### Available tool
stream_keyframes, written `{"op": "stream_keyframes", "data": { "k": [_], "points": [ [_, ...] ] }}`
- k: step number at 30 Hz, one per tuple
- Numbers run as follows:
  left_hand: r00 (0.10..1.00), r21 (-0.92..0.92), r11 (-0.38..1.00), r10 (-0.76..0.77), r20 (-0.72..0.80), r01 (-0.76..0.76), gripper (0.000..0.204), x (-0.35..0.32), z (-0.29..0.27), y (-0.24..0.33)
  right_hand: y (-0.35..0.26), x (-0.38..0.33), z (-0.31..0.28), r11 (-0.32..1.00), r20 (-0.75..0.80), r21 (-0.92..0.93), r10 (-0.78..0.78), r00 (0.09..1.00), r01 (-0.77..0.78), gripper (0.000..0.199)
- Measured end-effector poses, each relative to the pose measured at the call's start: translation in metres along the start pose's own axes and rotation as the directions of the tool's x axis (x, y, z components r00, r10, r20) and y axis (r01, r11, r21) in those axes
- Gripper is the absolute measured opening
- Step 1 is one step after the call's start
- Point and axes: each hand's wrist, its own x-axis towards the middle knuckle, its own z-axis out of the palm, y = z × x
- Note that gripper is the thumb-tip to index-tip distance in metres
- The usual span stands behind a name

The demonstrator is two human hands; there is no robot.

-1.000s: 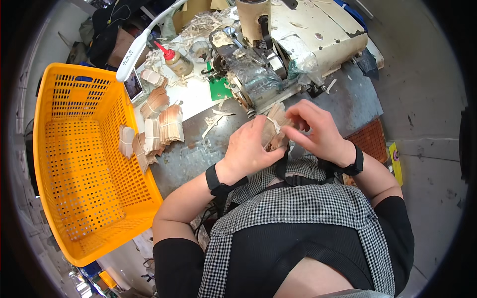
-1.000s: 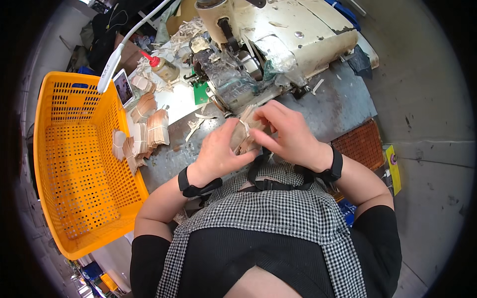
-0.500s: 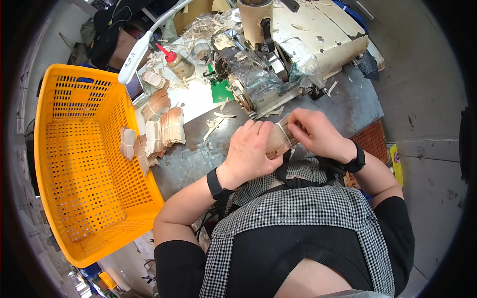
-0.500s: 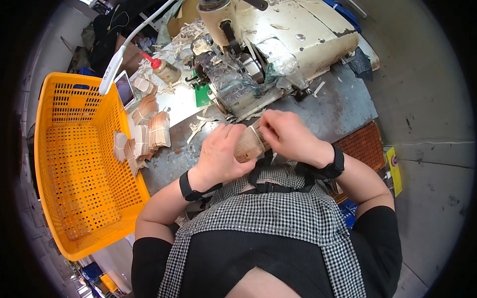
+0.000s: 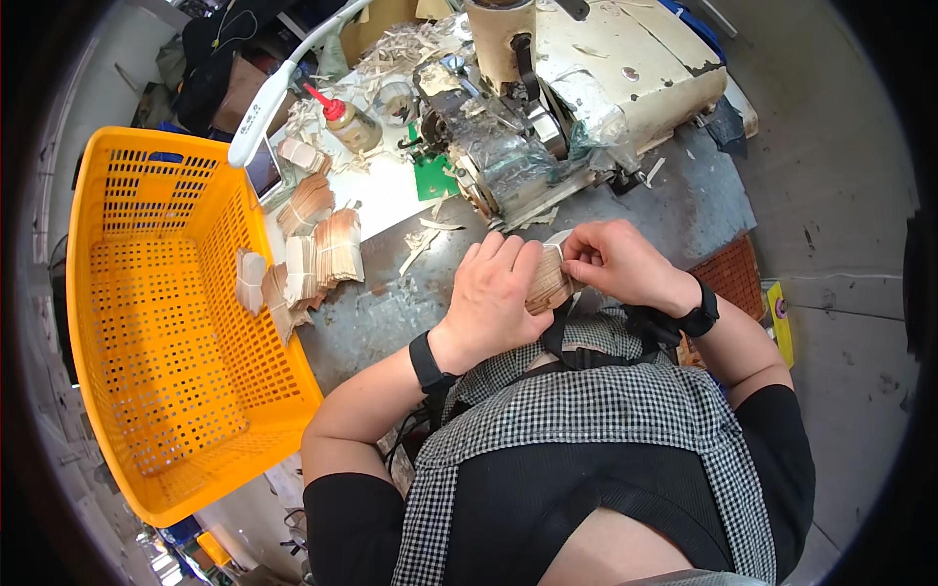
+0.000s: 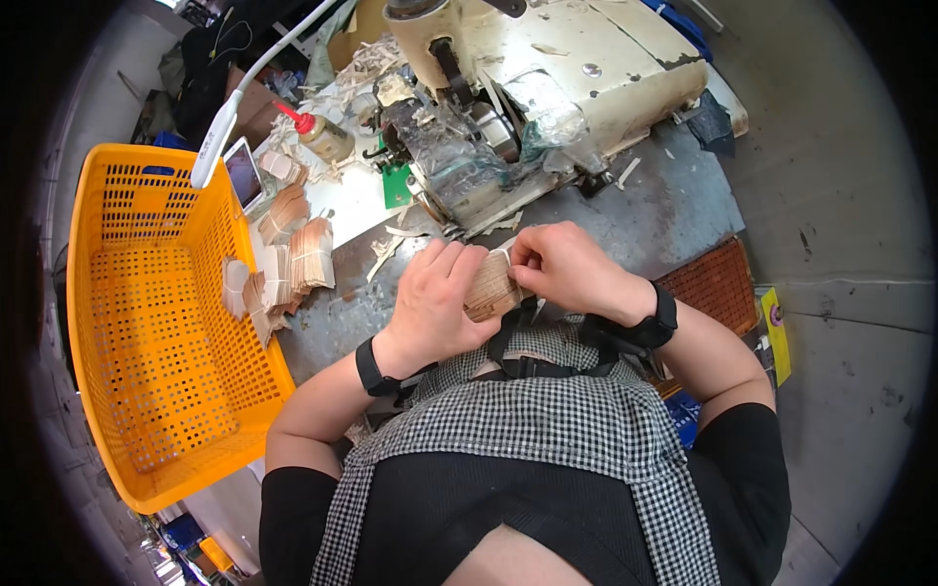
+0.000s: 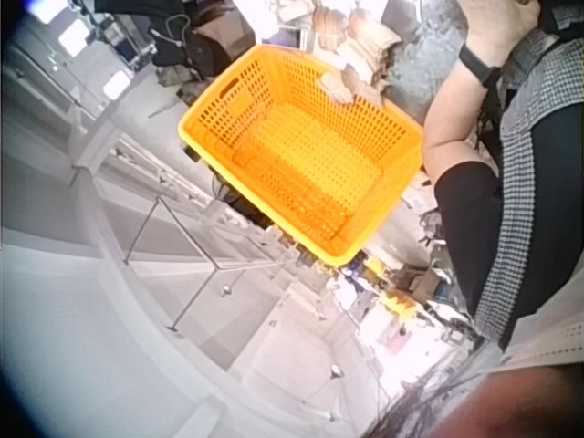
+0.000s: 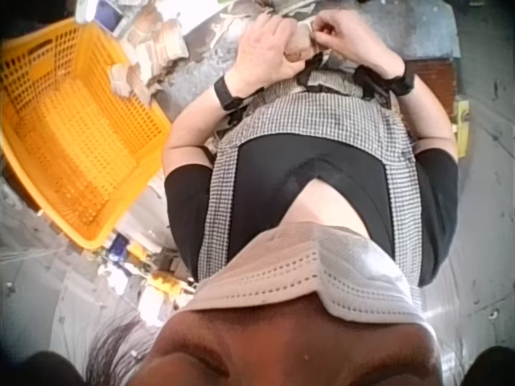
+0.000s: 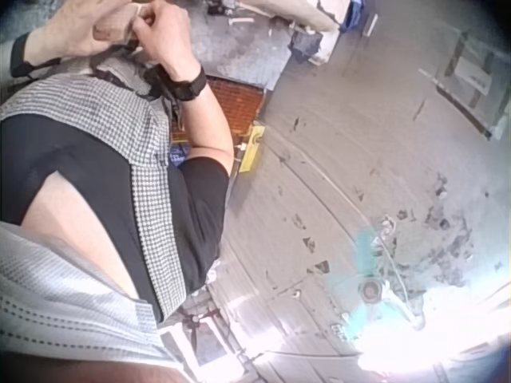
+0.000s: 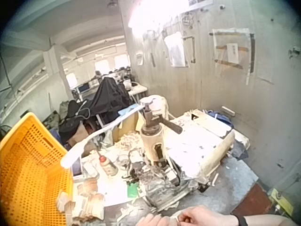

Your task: Manually process or inspect leather shoe upper components at a workbench with industrial machinery.

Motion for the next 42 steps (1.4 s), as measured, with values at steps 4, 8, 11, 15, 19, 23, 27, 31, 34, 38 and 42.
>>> {"op": "stream_keyframes", "data": {
  "k": [4,8,11,15,19,23,27,31,34,38,42],
  "points": [
    [0.999,-0.010,1.000,0.000,-0.035,-0.001,0.058,-0.002,0.001,-0.001,-0.001,0.000,0.001,0.999,-0.013,0.026,-0.035,0.999,0.035,0.012],
    [0.998,-0.021,1.000,0.002,-0.064,-0.003,0.057,-0.002,0.002,-0.002,-0.005,-0.003,-0.001,0.999,-0.036,0.034,0.015,0.999,-0.013,0.012],
    [0.998,-0.017,1.000,0.014,-0.059,-0.015,0.057,-0.003,0.003,-0.001,0.000,-0.004,0.004,0.999,-0.073,-0.032,-0.016,0.997,0.014,0.013],
    [0.999,0.013,1.000,0.016,-0.034,-0.016,0.058,-0.008,0.004,-0.003,0.005,-0.003,0.007,0.996,-0.018,0.063,0.060,0.998,-0.059,0.012],
    [0.999,-0.008,1.000,0.014,-0.039,-0.014,0.057,-0.009,0.004,-0.002,0.004,-0.003,0.005,0.990,0.029,0.100,0.092,0.995,-0.095,0.010],
    [0.999,-0.024,1.000,0.008,-0.036,-0.009,0.058,-0.010,0.004,-0.002,0.009,-0.004,0.004,0.966,0.085,0.221,0.115,0.990,-0.131,0.005],
    [0.999,-0.038,0.999,-0.030,-0.015,0.030,0.064,-0.011,0.004,-0.004,0.009,-0.005,0.003,0.826,0.137,0.530,0.138,0.981,-0.190,0.002],
    [0.999,-0.058,0.997,-0.046,0.025,0.048,0.066,-0.012,0.007,-0.005,0.006,-0.005,0.000,0.790,0.174,0.588,0.086,0.981,-0.173,0.004],
    [0.995,-0.082,0.995,-0.056,0.080,0.062,0.066,-0.014,0.006,-0.005,0.007,-0.008,-0.009,0.776,0.254,0.593,0.072,0.965,-0.214,0.007],
    [0.997,-0.104,0.994,-0.005,0.082,0.013,0.066,-0.015,0.005,-0.009,0.018,-0.013,-0.011,0.664,0.325,0.716,-0.042,0.945,-0.217,0.010],
    [0.990,-0.220,0.974,-0.031,0.138,0.061,0.063,-0.019,0.003,-0.012,0.023,-0.012,-0.014,0.541,0.372,0.790,-0.052,0.927,-0.287,0.011]
  ]
}}
